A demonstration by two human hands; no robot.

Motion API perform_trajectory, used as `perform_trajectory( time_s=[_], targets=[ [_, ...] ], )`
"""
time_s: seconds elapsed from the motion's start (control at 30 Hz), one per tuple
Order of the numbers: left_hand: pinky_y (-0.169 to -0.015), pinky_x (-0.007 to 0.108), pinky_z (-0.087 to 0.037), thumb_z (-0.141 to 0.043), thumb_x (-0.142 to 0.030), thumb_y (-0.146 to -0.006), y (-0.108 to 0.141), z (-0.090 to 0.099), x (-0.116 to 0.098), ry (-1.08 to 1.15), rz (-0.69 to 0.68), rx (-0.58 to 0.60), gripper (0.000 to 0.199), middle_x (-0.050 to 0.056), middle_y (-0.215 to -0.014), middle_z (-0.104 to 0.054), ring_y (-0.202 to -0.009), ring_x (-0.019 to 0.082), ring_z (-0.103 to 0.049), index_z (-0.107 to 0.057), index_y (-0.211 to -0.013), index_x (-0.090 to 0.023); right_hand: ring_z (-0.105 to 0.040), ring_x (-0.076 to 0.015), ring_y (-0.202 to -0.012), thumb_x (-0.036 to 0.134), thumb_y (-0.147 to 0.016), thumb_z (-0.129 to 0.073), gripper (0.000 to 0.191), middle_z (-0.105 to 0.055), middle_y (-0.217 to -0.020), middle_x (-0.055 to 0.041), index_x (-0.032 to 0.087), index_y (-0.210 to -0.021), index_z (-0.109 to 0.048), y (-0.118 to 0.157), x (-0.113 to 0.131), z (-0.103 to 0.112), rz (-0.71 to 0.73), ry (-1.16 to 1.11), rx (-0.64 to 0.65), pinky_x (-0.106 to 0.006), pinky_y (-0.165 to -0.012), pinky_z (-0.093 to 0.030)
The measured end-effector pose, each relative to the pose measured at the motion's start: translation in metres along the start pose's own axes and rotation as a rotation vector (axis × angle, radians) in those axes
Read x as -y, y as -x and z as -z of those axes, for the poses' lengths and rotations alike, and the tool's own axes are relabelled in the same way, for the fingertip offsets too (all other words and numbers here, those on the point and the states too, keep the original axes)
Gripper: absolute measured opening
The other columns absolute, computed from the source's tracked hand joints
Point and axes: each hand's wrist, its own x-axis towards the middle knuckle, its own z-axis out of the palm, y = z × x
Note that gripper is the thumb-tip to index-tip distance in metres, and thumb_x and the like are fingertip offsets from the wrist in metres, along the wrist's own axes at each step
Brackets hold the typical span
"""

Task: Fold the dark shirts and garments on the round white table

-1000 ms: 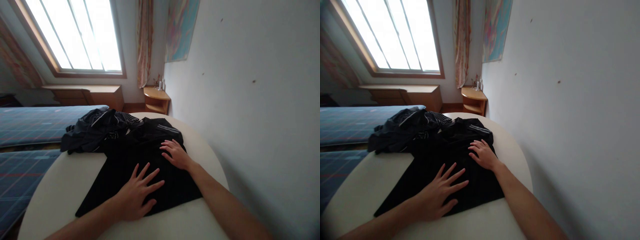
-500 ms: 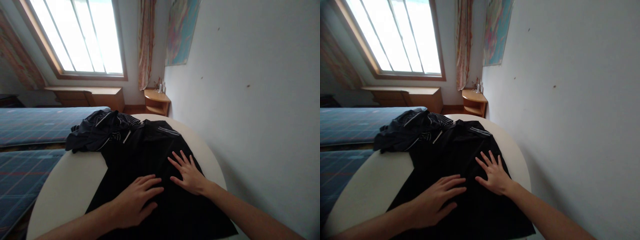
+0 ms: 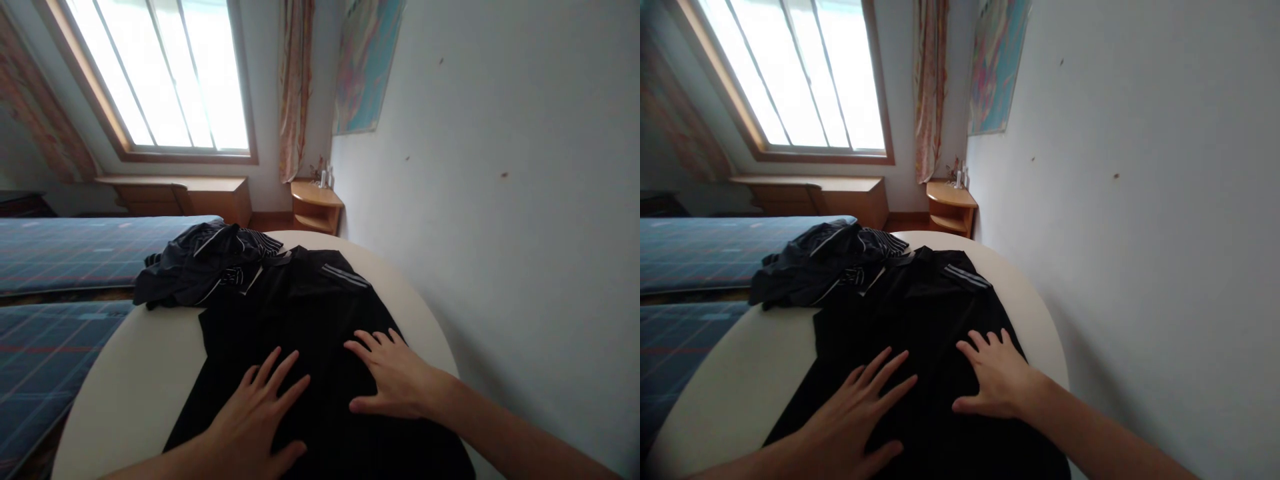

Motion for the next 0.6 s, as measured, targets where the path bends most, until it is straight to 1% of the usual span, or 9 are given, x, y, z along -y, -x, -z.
perform_trajectory(
  time_s=[0.07,0.13,0.23,0.3,0.33,0.4,0.5,0.57,0.6],
  targets=[
    [-0.114,0.059,-0.034,-0.064,-0.043,-0.087,-0.022,0.008,0.010,-0.026,0.054,-0.116,0.063,0.009,-0.162,-0.030,-0.148,0.038,-0.027,-0.048,-0.147,-0.031,-0.059,-0.0425,-0.117,0.068,-0.081,-0.062,0.077,-0.061,-0.133,-0.0203,0.018,-0.139,-0.057,-0.017,0.002,0.014,-0.016,0.024,-0.042,-0.059,-0.101,-0.043],
    [-0.116,0.054,-0.031,-0.058,-0.041,-0.091,-0.052,0.017,0.023,-0.073,0.125,-0.233,0.058,0.011,-0.161,-0.033,-0.147,0.036,-0.029,-0.049,-0.146,-0.025,-0.063,-0.0363,-0.110,0.057,-0.092,-0.054,0.056,-0.068,-0.119,-0.0183,0.015,-0.127,-0.064,-0.045,0.001,0.024,-0.018,0.060,-0.157,-0.049,-0.095,-0.049],
    [-0.113,0.052,-0.034,-0.051,-0.046,-0.095,-0.103,0.029,0.042,-0.122,0.295,-0.301,0.064,0.019,-0.159,-0.034,-0.144,0.038,-0.034,-0.042,-0.150,-0.015,-0.060,-0.0306,-0.116,0.044,-0.097,-0.051,0.046,-0.066,-0.125,-0.0161,0.013,-0.128,-0.061,-0.096,-0.003,0.032,-0.019,0.053,-0.387,-0.042,-0.101,-0.046],
    [-0.108,0.054,-0.038,-0.045,-0.050,-0.097,-0.132,0.031,0.050,-0.114,0.395,-0.262,0.067,0.021,-0.155,-0.040,-0.137,0.039,-0.043,-0.036,-0.153,-0.013,-0.055,-0.0280,-0.125,0.040,-0.098,-0.050,0.047,-0.061,-0.136,-0.0157,0.011,-0.134,-0.057,-0.132,-0.006,0.033,-0.016,0.012,-0.452,-0.038,-0.108,-0.041],
    [-0.106,0.056,-0.039,-0.042,-0.051,-0.098,-0.143,0.030,0.052,-0.105,0.434,-0.224,0.069,0.021,-0.153,-0.043,-0.134,0.040,-0.047,-0.034,-0.154,-0.012,-0.052,-0.0269,-0.130,0.039,-0.098,-0.049,0.049,-0.058,-0.140,-0.0152,0.010,-0.137,-0.056,-0.148,-0.008,0.033,-0.004,-0.007,-0.460,-0.037,-0.112,-0.037],
    [-0.104,0.061,-0.037,-0.041,-0.050,-0.097,-0.162,0.026,0.055,-0.103,0.487,-0.138,0.071,0.022,-0.152,-0.043,-0.133,0.044,-0.046,-0.031,-0.155,-0.012,-0.043,-0.0261,-0.139,0.040,-0.100,-0.046,0.050,-0.052,-0.148,-0.0131,0.011,-0.141,-0.053,-0.177,-0.012,0.031,0.011,-0.041,-0.442,-0.038,-0.117,-0.029],
    [-0.106,0.067,-0.032,-0.045,-0.050,-0.092,-0.180,0.020,0.059,-0.117,0.494,-0.033,0.075,0.021,-0.160,-0.032,-0.140,0.052,-0.033,-0.031,-0.156,-0.014,-0.031,-0.0288,-0.147,0.047,-0.102,-0.038,0.055,-0.042,-0.156,-0.0089,0.018,-0.147,-0.048,-0.209,-0.022,0.027,-0.033,-0.093,-0.341,-0.046,-0.121,-0.022],
    [-0.105,0.069,-0.031,-0.048,-0.052,-0.090,-0.188,0.018,0.063,-0.111,0.474,-0.018,0.078,0.021,-0.161,-0.030,-0.140,0.054,-0.031,-0.032,-0.156,-0.014,-0.025,-0.0329,-0.149,0.054,-0.101,-0.033,0.060,-0.034,-0.161,-0.0064,0.023,-0.151,-0.042,-0.223,-0.031,0.023,-0.112,-0.126,-0.264,-0.055,-0.120,-0.019],
    [-0.105,0.070,-0.030,-0.049,-0.053,-0.089,-0.191,0.017,0.065,-0.112,0.467,-0.048,0.079,0.021,-0.159,-0.033,-0.139,0.054,-0.033,-0.034,-0.155,-0.014,-0.021,-0.0353,-0.150,0.057,-0.101,-0.032,0.062,-0.029,-0.163,-0.0048,0.025,-0.153,-0.039,-0.227,-0.037,0.020,-0.159,-0.137,-0.243,-0.059,-0.119,-0.017]
  ],
)
